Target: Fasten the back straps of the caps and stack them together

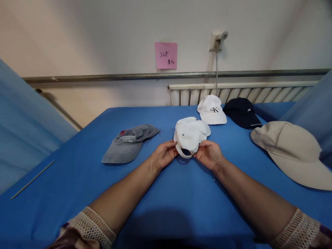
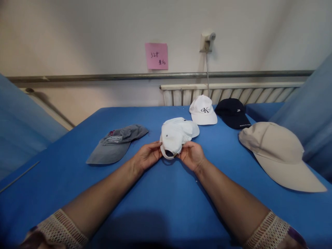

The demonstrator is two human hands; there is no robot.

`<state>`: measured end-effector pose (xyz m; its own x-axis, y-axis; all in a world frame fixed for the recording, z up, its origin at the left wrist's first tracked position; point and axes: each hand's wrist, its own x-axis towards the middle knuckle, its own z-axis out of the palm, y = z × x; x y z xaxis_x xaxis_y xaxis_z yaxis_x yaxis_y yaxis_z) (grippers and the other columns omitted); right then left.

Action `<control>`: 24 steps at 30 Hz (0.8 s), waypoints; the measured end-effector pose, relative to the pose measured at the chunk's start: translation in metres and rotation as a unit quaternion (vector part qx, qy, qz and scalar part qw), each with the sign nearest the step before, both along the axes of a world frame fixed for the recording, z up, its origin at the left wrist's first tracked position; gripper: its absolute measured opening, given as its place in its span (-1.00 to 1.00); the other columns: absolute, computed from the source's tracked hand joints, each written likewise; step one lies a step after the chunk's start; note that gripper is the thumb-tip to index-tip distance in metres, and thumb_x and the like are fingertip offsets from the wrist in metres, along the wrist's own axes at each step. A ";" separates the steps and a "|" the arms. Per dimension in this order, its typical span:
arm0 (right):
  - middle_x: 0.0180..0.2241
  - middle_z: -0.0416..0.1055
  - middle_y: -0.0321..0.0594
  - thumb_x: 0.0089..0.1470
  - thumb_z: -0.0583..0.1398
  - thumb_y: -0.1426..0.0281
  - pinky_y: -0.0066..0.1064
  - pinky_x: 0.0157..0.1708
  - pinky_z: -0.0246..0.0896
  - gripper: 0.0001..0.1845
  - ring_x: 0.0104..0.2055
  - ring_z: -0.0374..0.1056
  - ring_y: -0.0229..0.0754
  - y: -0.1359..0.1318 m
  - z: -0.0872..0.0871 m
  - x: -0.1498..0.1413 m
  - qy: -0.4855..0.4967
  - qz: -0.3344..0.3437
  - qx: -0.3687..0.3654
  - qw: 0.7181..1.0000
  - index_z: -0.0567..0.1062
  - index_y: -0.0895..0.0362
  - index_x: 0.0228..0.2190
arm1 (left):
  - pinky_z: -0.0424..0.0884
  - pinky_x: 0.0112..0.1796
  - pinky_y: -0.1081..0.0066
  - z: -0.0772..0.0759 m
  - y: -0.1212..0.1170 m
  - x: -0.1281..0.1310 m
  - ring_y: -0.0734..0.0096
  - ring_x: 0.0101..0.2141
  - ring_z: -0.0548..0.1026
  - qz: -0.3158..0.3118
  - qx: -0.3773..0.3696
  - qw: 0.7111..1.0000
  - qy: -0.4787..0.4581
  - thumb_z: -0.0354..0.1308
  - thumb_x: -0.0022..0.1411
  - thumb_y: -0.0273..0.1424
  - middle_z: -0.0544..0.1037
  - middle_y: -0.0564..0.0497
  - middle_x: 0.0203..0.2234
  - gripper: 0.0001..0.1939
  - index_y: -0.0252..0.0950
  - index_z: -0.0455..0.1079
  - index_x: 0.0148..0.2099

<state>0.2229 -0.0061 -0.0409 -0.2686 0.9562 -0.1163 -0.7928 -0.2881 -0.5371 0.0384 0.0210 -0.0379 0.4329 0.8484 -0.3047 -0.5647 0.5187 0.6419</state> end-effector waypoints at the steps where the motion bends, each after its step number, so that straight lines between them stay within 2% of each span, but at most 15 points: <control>1: -0.31 0.57 -0.20 -0.23 0.05 0.62 -0.29 -0.35 0.39 -0.44 -0.28 0.47 -0.10 0.001 -0.001 0.001 -0.001 -0.008 -0.004 1.000 0.45 0.12 -0.12 | 0.48 -0.15 0.39 0.001 0.003 -0.003 0.38 -0.33 0.57 0.017 -0.004 1.000 -0.016 0.02 0.12 -0.69 0.60 -0.12 -0.35 -0.71 -0.47 0.41 -0.12; 5: -0.39 0.55 -0.21 -0.26 0.05 0.63 -0.31 -0.40 0.39 -0.44 -0.38 0.46 -0.13 0.008 -0.008 0.005 -0.018 -0.036 -0.066 0.997 0.46 0.12 -0.15 | 0.51 -0.24 0.35 0.005 0.013 -0.020 0.32 -0.35 0.57 0.059 -0.039 0.996 -0.056 -0.04 0.04 -0.64 0.59 -0.11 -0.39 -0.65 -0.45 0.40 -0.12; 8: -0.41 0.55 -0.22 -0.26 0.06 0.64 -0.31 -0.38 0.40 -0.45 -0.43 0.46 -0.16 0.009 -0.012 0.007 -0.023 -0.034 -0.099 0.994 0.45 0.11 -0.15 | 0.51 -0.28 0.30 0.003 0.017 -0.025 0.24 -0.35 0.58 0.062 -0.047 0.996 -0.051 -0.03 0.05 -0.56 0.60 -0.18 -0.39 -0.67 -0.49 0.40 -0.12; 10: -0.37 0.56 -0.21 -0.18 0.08 0.59 -0.28 -0.36 0.41 -0.50 -0.38 0.47 -0.14 0.008 -0.011 0.008 -0.005 -0.021 -0.089 0.996 0.44 0.10 -0.14 | 0.51 -0.29 0.28 0.000 0.017 -0.025 0.21 -0.37 0.58 0.054 -0.043 0.997 -0.036 -0.03 0.10 -0.51 0.61 -0.20 -0.39 -0.67 -0.52 0.40 -0.10; 13: -0.26 0.56 -0.15 0.06 0.09 0.38 -0.21 -0.31 0.43 -0.66 -0.26 0.49 -0.08 0.008 -0.007 0.009 0.020 -0.008 -0.072 0.997 0.43 0.11 -0.10 | 0.50 -0.24 0.24 -0.001 0.018 -0.023 0.17 -0.36 0.59 0.048 -0.037 0.998 -0.013 -0.02 0.16 -0.48 0.61 -0.21 -0.39 -0.65 -0.54 0.40 -0.05; 15: -0.22 0.56 -0.15 0.14 0.07 0.30 -0.24 -0.28 0.45 -0.67 -0.22 0.49 -0.10 0.010 -0.006 0.012 0.013 -0.030 -0.078 0.996 0.42 0.12 -0.07 | 0.49 -0.18 0.22 0.000 0.019 -0.024 0.15 -0.33 0.60 0.049 -0.031 0.998 -0.012 -0.02 0.15 -0.51 0.62 -0.21 -0.36 -0.63 -0.53 0.39 -0.02; 20: -0.27 0.59 -0.24 0.13 0.04 0.49 -0.33 -0.30 0.45 -0.67 -0.28 0.51 -0.17 0.022 -0.006 0.021 -0.016 -0.110 -0.091 0.990 0.46 0.12 -0.09 | 0.47 -0.10 0.22 0.006 0.020 -0.033 0.19 -0.27 0.60 0.075 0.008 0.996 -0.054 -0.04 0.11 -0.55 0.62 -0.19 -0.32 -0.60 -0.51 0.38 0.00; 22: -0.28 0.59 -0.23 0.14 0.04 0.45 -0.31 -0.29 0.45 -0.68 -0.29 0.51 -0.15 0.024 -0.007 0.023 -0.034 -0.112 -0.090 0.989 0.49 0.13 -0.12 | 0.47 -0.11 0.22 0.007 0.020 -0.035 0.18 -0.27 0.60 0.065 0.006 0.996 -0.052 -0.03 0.12 -0.51 0.63 -0.18 -0.35 -0.63 -0.51 0.40 -0.04; 24: -0.28 0.59 -0.22 0.16 0.06 0.37 -0.30 -0.27 0.44 -0.71 -0.27 0.51 -0.13 0.025 -0.009 0.022 -0.070 -0.104 -0.093 0.988 0.52 0.14 -0.16 | 0.48 -0.12 0.21 0.007 0.018 -0.034 0.16 -0.27 0.60 0.030 -0.010 0.999 -0.032 -0.01 0.14 -0.46 0.63 -0.18 -0.36 -0.66 -0.49 0.42 -0.07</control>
